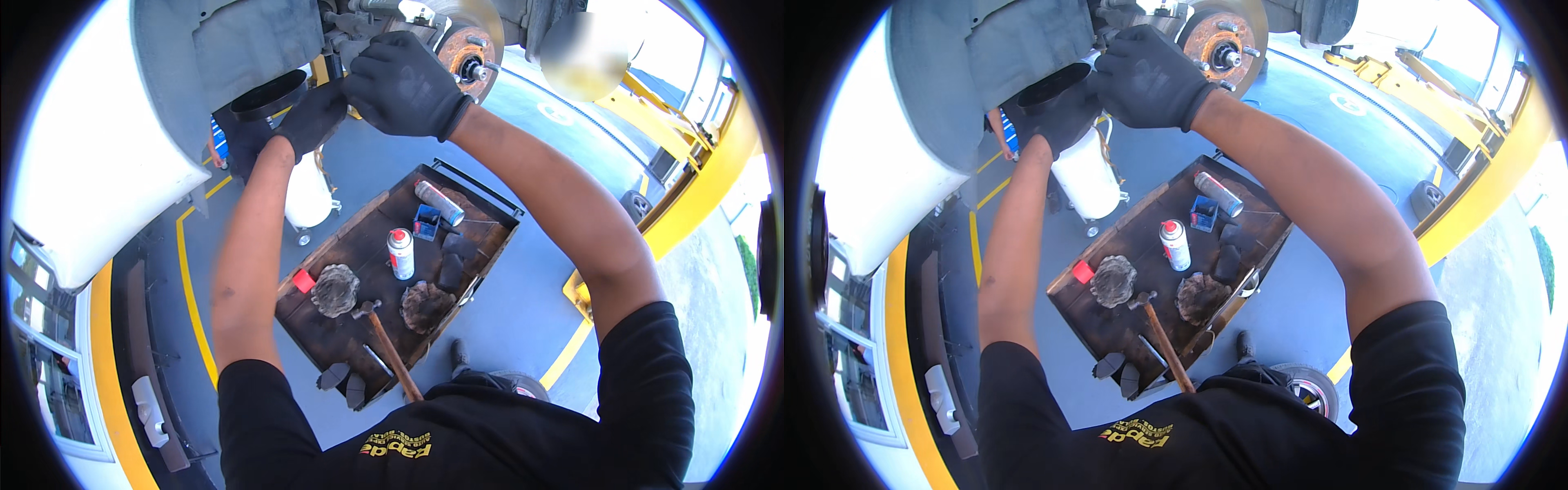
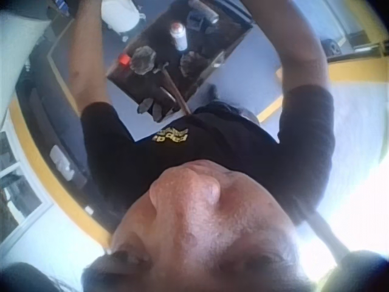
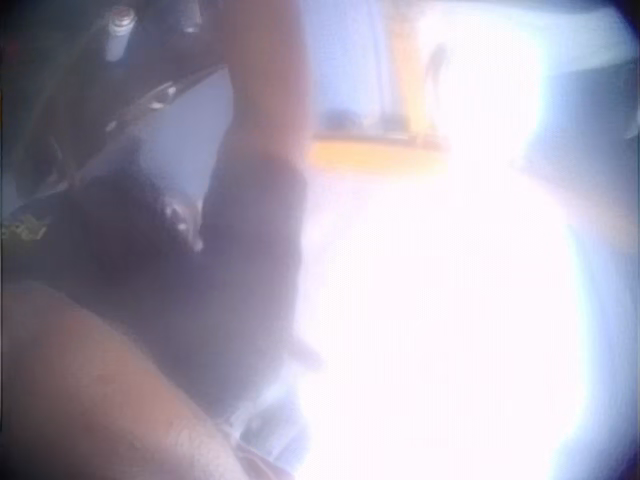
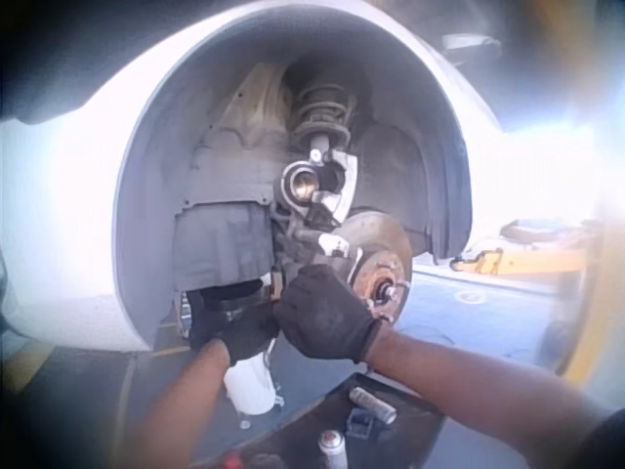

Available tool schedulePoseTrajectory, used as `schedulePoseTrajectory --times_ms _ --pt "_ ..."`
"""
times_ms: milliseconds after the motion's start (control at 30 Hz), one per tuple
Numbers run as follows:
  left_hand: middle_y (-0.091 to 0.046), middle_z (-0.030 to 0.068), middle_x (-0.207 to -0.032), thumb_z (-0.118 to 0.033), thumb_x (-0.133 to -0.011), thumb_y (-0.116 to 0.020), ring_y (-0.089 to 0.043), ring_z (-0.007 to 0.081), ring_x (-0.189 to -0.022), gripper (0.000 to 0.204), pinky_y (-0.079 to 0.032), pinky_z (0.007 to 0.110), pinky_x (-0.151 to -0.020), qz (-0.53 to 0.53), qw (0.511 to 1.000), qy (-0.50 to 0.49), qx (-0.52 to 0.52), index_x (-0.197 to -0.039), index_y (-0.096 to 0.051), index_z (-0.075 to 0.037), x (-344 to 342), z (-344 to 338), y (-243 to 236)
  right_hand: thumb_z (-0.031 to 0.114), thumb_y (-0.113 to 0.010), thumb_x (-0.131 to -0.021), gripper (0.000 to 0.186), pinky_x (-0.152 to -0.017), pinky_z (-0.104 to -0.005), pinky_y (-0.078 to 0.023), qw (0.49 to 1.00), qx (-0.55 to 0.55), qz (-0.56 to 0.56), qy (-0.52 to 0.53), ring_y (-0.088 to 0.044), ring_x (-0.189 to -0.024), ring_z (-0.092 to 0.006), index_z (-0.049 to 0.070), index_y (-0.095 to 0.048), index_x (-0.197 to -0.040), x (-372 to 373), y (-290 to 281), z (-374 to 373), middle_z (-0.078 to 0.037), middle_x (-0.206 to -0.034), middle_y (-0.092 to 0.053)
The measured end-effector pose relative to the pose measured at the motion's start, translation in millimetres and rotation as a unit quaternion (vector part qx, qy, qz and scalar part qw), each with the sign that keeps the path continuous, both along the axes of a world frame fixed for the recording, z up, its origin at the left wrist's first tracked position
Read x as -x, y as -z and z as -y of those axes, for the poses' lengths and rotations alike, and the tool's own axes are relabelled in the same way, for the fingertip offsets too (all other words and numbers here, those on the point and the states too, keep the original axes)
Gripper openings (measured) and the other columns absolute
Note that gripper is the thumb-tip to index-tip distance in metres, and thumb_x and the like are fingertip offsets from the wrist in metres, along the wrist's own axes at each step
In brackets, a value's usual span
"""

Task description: The person cleans brake components with a rag and spray, then uses a hammer and punch to adjust the caliper assembly. They retrieve a hammer from a toolbox, apply lubricant, and continue manipulating the brake hardware on a lifted vehicle.

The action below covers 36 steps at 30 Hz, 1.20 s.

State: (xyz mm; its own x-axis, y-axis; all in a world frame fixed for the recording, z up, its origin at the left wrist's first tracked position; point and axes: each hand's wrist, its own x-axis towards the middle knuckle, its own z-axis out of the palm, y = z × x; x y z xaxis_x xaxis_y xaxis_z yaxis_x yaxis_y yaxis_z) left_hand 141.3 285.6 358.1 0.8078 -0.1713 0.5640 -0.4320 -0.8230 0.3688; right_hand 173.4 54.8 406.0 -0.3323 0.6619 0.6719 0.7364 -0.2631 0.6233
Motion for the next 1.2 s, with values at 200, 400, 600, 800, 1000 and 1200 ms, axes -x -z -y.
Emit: schedulePoseTrajectory --times_ms 200,400,600,800,1000,1200 --pt "-0.071 0.0114 -0.113 -0.004 -0.096 -0.051 -0.068 0.0228 -0.101 0.036 -0.052 0.032 -0.093 0.097 0.942 0.037 0.318 -0.127 -0.067 0.004 9.3 44.8 30.8 0.012 -0.076 -0.082 0.021 -0.081 -0.0421 -0.053 0.964 -0.135 -0.117 -0.200 -0.067 -0.090 -0.0299 0.008 -0.072 -0.102 23.9 -47.6 28.6 -0.010 -0.094 -0.069" --pt "-0.070 0.0114 -0.116 0.000 -0.095 -0.050 -0.065 0.0182 -0.103 0.040 -0.051 0.030 -0.094 0.178 0.909 0.009 0.375 -0.132 -0.064 0.007 -7.4 72.7 55.7 0.005 -0.064 -0.088 0.009 -0.078 -0.0428 -0.053 0.939 -0.182 -0.186 -0.224 -0.068 -0.085 -0.0369 0.004 -0.068 -0.097 34.8 -71.7 58.8 -0.017 -0.090 -0.069" --pt "-0.067 0.0155 -0.126 -0.006 -0.099 -0.047 -0.066 0.0224 -0.113 0.043 -0.052 0.034 -0.100 0.175 0.920 0.031 0.349 -0.139 -0.056 0.008 4.4 75.3 57.7 0.004 -0.062 -0.092 0.010 -0.079 -0.0373 -0.053 0.906 -0.230 -0.215 -0.282 -0.069 -0.086 -0.0276 0.001 -0.069 -0.098 -7.6 -96.1 74.7 -0.015 -0.094 -0.069" --pt "-0.067 0.0136 -0.120 -0.022 -0.108 -0.046 -0.067 0.0202 -0.105 0.034 -0.054 0.036 -0.095 0.063 0.714 0.170 0.677 -0.128 -0.060 0.002 -8.1 69.3 55.6 0.015 -0.063 -0.100 0.020 -0.084 -0.0321 -0.051 0.881 -0.261 -0.305 -0.251 -0.064 -0.094 -0.0172 -0.001 -0.067 -0.112 -50.3 -124.5 89.4 -0.011 -0.102 -0.069" --pt "-0.066 0.0094 -0.109 -0.018 -0.109 -0.045 -0.064 0.0142 -0.100 0.024 -0.055 0.030 -0.089 0.175 0.824 0.087 0.532 -0.115 -0.061 -0.003 -26.2 90.4 64.9 0.032 -0.063 -0.104 0.040 -0.094 -0.0364 -0.049 0.882 -0.160 -0.372 -0.241 -0.063 -0.111 -0.0236 -0.001 -0.063 -0.125 -88.5 -138.7 54.5 -0.017 -0.120 -0.065" --pt "-0.066 0.0102 -0.120 -0.025 -0.106 -0.049 -0.065 0.0267 -0.117 0.024 -0.055 0.045 -0.099 0.164 0.536 0.385 0.733 -0.118 -0.060 -0.008 -42.1 107.0 78.5 0.030 -0.065 -0.103 0.043 -0.095 -0.0379 -0.048 0.918 -0.144 -0.206 -0.307 -0.062 -0.115 -0.0248 -0.004 -0.062 -0.128 -88.2 -142.0 39.6 -0.019 -0.124 -0.063"
